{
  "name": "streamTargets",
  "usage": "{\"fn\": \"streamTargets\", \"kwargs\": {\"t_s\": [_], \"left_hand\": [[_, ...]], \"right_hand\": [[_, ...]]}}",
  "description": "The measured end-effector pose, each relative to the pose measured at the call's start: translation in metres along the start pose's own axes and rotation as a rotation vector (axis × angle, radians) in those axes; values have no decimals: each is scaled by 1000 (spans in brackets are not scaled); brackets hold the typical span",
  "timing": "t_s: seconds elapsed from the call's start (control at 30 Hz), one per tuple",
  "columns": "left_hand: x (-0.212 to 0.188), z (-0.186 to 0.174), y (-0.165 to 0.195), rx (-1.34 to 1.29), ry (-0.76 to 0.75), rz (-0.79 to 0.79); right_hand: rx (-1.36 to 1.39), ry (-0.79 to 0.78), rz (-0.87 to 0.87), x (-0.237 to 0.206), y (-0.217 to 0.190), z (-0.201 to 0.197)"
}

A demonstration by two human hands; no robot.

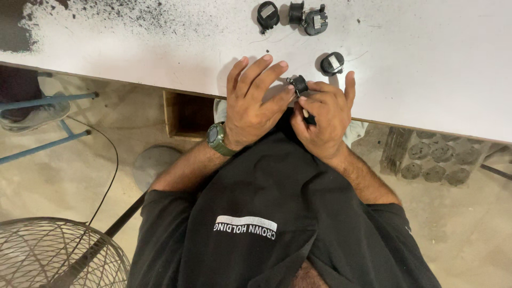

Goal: The person cleans black powder residue from metal rotor-like components at a workbench. They hold each component with one hand and rub its surface with a small abrasive block held in the other hand, then set the cleaned component aside and pick up the next one, working through a batch of parts one at a time.

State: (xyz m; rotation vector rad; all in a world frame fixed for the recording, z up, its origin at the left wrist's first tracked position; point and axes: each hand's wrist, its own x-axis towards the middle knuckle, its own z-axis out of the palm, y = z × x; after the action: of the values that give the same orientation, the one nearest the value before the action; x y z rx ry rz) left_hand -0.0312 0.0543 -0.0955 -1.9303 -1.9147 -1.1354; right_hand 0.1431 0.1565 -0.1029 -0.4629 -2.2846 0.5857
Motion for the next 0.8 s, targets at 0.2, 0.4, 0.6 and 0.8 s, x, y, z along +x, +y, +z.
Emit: {"fn": "streamTargets", "kwargs": {"t_s": [0.2, 0.4, 0.6, 0.8], "left_hand": [[3, -1, 4, -78, -85, -221], [3, -5, 1, -124, -131, -196], [4, -9, -1, -155, -127, -183], [2, -8, -3, -183, -133, -173]], "right_hand": [[-24, -2, -16, -5, 5, 3], [73, -11, -182, -14, 8, 7], [42, 11, -136, -11, 5, 12], [-11, 19, -117, -3, -1, 12]]}}
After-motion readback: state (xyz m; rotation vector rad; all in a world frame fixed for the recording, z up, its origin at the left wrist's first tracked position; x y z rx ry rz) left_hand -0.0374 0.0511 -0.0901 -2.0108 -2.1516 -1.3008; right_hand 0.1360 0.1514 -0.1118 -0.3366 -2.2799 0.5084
